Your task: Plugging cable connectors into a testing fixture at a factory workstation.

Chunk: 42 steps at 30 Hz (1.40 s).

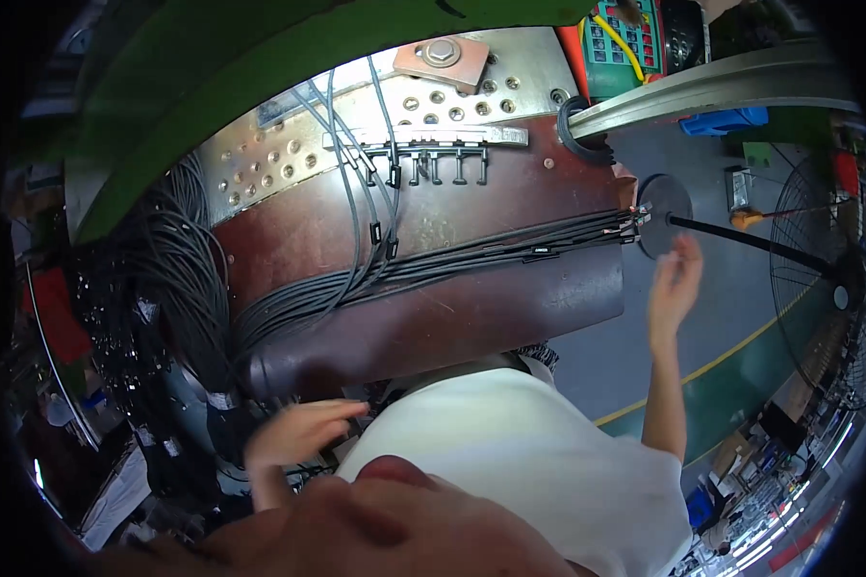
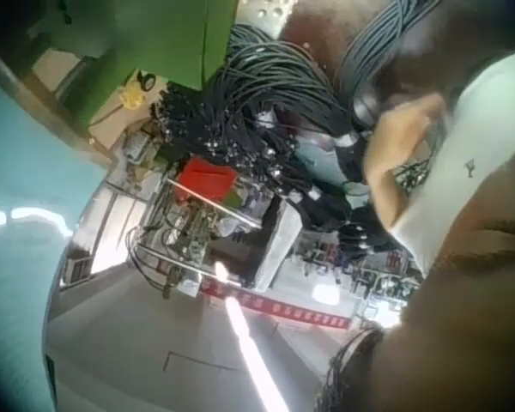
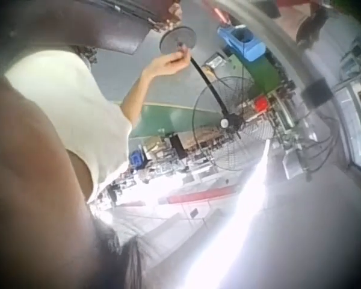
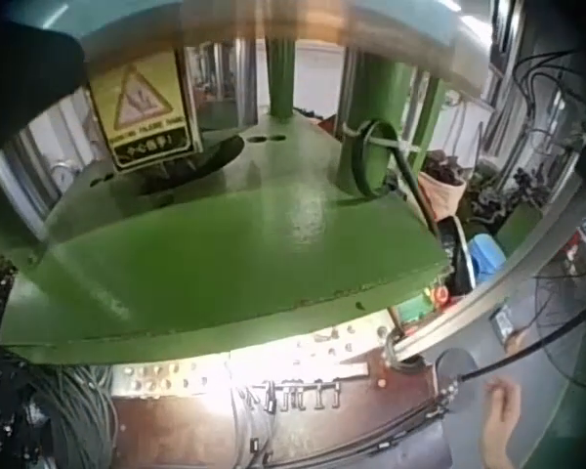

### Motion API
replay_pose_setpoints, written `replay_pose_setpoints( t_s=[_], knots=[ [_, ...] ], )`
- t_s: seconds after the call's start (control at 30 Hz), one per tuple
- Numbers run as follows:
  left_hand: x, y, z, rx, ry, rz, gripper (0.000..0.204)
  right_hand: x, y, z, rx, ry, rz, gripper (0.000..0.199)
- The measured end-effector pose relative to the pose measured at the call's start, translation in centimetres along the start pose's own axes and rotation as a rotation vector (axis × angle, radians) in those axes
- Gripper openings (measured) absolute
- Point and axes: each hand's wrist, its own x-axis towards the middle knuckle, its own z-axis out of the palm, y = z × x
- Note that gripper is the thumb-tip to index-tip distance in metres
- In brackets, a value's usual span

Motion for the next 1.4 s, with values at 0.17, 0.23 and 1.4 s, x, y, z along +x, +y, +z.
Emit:
replay_pose_setpoints(
  t_s=[0.17, 0.23, 1.4],
  knots=[
    [2.7, -16.6, 6.5, 0.606, 0.604, -0.475, 0.026, -9.3, 3.2, 5.3, -0.616, -1.043, -0.050, 0.038],
    [4.4, -22.0, 6.8, 0.879, 0.726, -0.338, 0.026, -9.7, 3.0, 6.2, -0.425, -0.859, -0.142, 0.030],
    [17.0, 9.8, 5.6, 1.096, 0.767, 0.562, 0.061, 4.9, -16.8, 14.0, -0.186, -0.108, -1.033, 0.051]
  ],
)
